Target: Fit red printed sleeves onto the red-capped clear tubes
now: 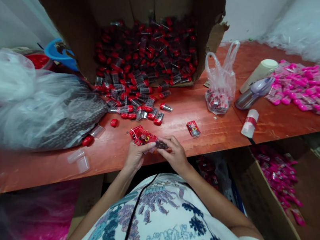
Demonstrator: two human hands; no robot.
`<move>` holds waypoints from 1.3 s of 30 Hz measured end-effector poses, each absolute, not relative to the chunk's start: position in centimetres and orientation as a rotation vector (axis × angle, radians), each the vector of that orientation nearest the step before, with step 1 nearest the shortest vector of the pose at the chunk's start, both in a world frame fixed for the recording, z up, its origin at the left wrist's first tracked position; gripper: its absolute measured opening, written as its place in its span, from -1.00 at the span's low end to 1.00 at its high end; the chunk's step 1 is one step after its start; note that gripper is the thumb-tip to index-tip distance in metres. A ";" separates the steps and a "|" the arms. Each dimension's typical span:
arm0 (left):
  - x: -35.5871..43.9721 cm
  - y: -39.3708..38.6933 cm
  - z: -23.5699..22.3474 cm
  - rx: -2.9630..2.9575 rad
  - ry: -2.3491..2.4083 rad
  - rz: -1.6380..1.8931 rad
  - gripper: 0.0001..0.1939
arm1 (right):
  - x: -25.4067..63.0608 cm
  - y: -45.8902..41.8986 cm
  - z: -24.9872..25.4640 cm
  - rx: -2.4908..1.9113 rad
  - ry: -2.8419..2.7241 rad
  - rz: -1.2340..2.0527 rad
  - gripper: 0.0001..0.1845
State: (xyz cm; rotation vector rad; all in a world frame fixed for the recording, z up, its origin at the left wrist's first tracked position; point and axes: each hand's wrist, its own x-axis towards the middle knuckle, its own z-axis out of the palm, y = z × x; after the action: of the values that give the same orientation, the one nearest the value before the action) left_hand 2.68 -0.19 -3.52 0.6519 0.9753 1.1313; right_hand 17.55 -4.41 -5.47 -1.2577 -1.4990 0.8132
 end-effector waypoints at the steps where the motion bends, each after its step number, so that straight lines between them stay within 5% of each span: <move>1: 2.6 -0.1 -3.5 0.664 0.969 1.114 -0.69 | 17.6 -4.4 -5.5 -1.253 -1.474 0.848 -0.59; 12: 3.2 0.1 -3.2 0.713 1.040 0.974 -0.71 | 17.9 -4.6 -6.0 -1.324 -1.521 0.791 -0.37; 18: 3.3 0.1 -3.3 0.677 0.978 0.959 -0.70 | 18.0 -4.5 -6.2 -1.293 -1.455 0.849 -0.51; 39: 4.7 -0.5 -3.4 0.782 1.107 1.135 -0.69 | 17.7 -4.8 -5.9 -1.385 -1.520 0.686 -0.48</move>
State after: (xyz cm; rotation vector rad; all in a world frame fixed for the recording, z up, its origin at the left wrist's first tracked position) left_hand 4.66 -0.49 -3.41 0.7824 1.1065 1.1352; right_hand 17.70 -4.84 -5.89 -1.3846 -1.5204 0.6860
